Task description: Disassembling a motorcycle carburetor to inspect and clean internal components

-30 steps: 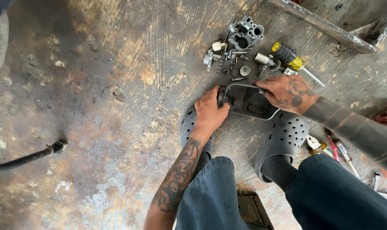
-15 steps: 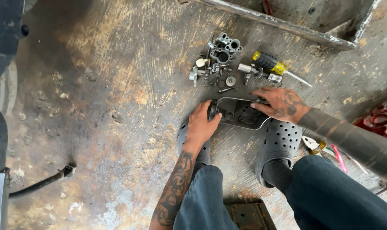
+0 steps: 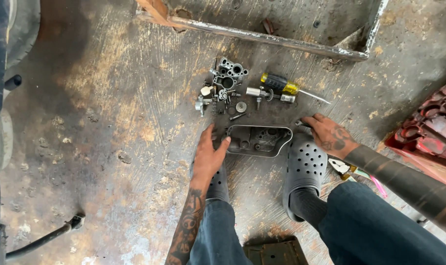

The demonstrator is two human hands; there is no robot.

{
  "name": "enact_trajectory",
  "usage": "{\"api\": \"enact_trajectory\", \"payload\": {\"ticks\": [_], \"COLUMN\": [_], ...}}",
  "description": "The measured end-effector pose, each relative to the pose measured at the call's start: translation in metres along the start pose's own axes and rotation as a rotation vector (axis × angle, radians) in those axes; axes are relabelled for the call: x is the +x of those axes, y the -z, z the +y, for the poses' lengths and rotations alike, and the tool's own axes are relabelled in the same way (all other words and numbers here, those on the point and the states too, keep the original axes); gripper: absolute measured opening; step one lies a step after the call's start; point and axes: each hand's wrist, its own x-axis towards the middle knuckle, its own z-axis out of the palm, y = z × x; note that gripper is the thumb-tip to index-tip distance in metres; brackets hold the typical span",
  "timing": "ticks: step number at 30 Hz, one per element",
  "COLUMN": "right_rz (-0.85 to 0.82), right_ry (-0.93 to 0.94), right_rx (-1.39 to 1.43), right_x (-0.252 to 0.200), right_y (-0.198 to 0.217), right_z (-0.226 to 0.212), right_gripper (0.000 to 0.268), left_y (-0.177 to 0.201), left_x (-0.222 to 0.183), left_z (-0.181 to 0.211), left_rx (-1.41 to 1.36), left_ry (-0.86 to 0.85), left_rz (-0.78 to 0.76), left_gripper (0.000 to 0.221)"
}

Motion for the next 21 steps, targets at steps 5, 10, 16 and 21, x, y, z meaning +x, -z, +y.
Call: {"api": "enact_trajectory", "payload": {"ticks": [5, 10, 16, 21], "right_rz": [0.086, 0.129, 0.084, 0.258], "right_ry": [0.200, 0.207, 0.176, 0.023], "right_rx": [-0.096, 0.043, 0.155, 0.538], "right_x": [0.011, -0.002, -0.019, -0.046], "right_y": [-0.035, -0.007, 0.033, 0.051], "right_z": [0.051, 0.028, 0.011, -0.001], "right_gripper": [0.054, 0.046, 0.040, 0.037], "left_y": [-0.001, 0.011, 0.041, 0.085], "left_x": [-0.007, -0.029, -0.087, -0.145], "left_z": [-0.008, 0.011, 0.040, 0.059], "left_rx": [0.041, 0.027, 0.052, 0.186], "left_ry": [-0.063, -0.148, -0.210, -0.305], "left_rz": [0.056, 0.126, 0.125, 0.155], "left_gripper": [0.070, 0.065, 0.057, 0.053]}}
